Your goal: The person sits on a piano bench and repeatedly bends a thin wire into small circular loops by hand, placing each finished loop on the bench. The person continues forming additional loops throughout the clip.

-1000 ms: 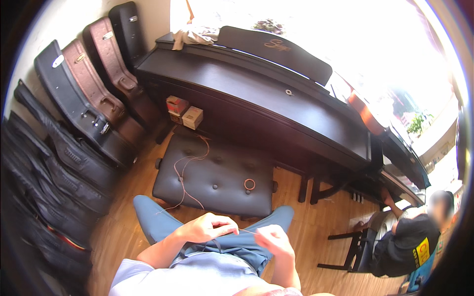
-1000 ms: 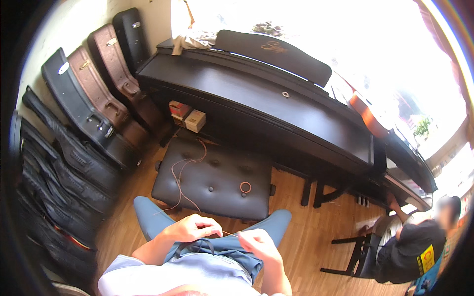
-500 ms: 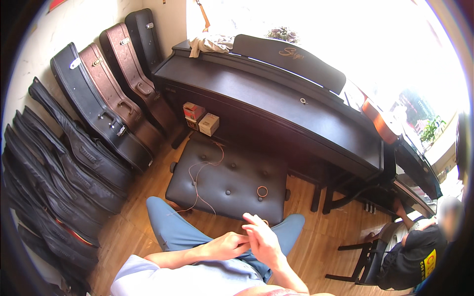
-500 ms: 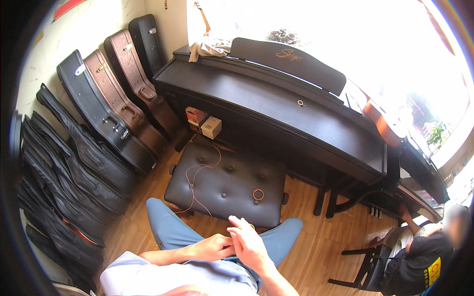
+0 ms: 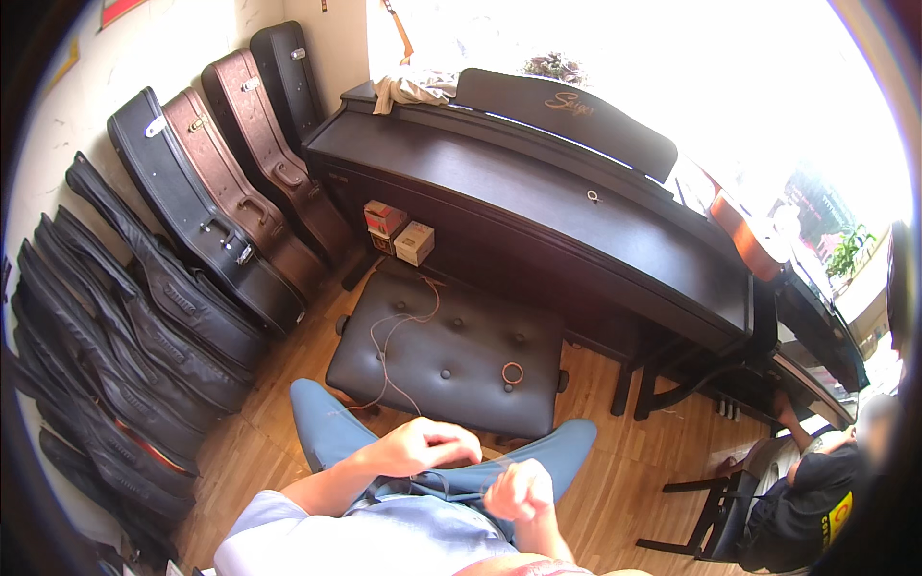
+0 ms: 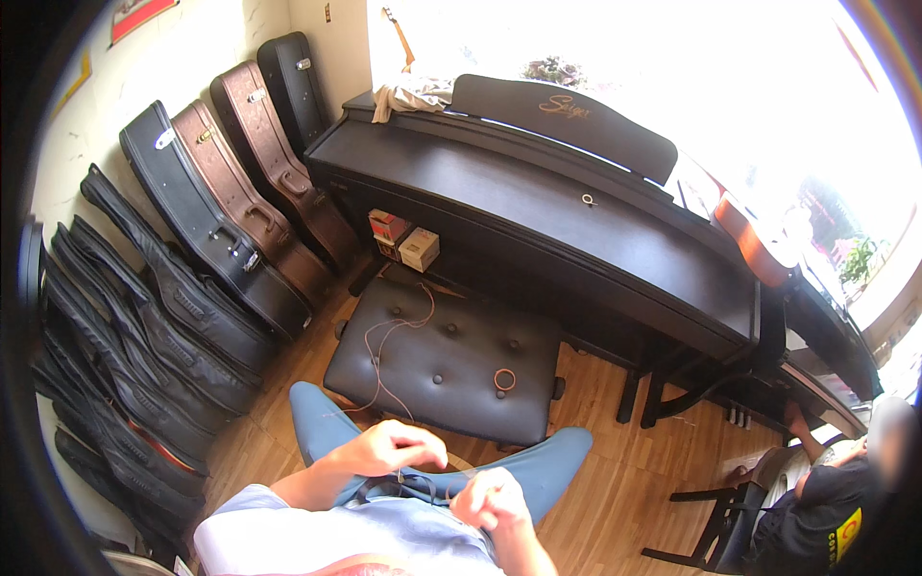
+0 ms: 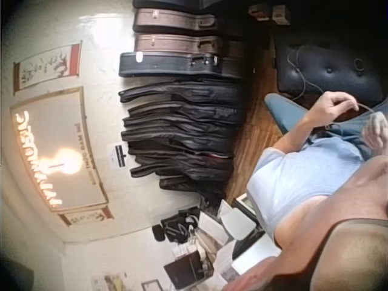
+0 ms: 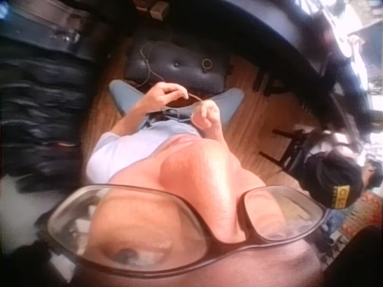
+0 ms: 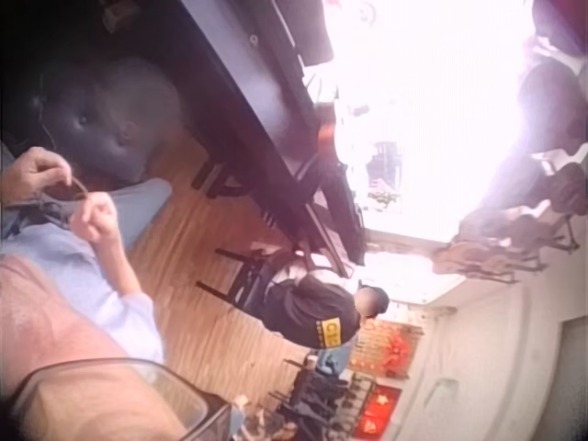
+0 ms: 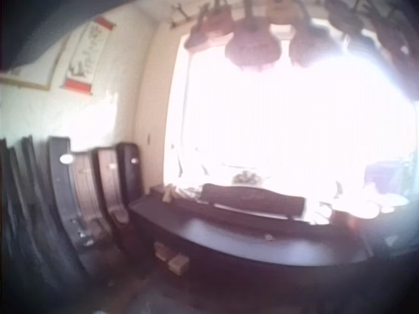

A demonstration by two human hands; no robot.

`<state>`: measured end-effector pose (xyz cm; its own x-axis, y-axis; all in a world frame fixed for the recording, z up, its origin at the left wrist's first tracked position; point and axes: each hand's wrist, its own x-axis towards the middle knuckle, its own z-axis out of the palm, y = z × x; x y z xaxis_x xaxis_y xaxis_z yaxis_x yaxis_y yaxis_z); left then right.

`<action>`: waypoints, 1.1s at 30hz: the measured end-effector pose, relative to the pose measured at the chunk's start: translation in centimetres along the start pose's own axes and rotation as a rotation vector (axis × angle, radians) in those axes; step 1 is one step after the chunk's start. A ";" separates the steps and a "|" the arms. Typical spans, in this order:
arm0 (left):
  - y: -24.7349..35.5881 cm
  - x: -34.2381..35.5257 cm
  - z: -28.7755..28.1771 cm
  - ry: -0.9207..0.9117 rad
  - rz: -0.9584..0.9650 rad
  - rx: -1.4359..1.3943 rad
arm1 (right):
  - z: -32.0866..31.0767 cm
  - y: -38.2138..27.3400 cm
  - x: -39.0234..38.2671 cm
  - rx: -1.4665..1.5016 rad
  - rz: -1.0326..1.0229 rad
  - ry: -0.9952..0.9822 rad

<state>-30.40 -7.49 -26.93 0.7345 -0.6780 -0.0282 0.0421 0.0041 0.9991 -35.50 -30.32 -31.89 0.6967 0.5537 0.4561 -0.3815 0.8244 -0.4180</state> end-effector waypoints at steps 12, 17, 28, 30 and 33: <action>-2.7 0.9 4.6 -0.072 -0.015 0.530 | 1.3 -0.5 1.6 -1.932 -0.201 0.406; 0.2 -1.0 2.6 -0.089 0.037 0.555 | 2.4 -5.2 0.6 -1.411 0.682 0.236; -2.3 -0.5 4.1 0.127 -0.027 -0.111 | -2.4 0.3 -1.3 -0.269 0.218 0.096; -2.6 -0.7 3.2 0.187 -0.006 0.050 | -1.3 -0.1 -1.0 -0.414 0.292 0.367; -2.8 -0.7 2.3 0.225 -0.043 0.106 | -0.8 -0.2 -0.2 -0.655 0.297 0.506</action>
<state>-32.55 -8.71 -29.67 0.8661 -0.4956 -0.0647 0.0136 -0.1061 0.9943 -35.08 -30.68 -32.50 0.8690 0.4882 -0.0808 -0.2724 0.3355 -0.9018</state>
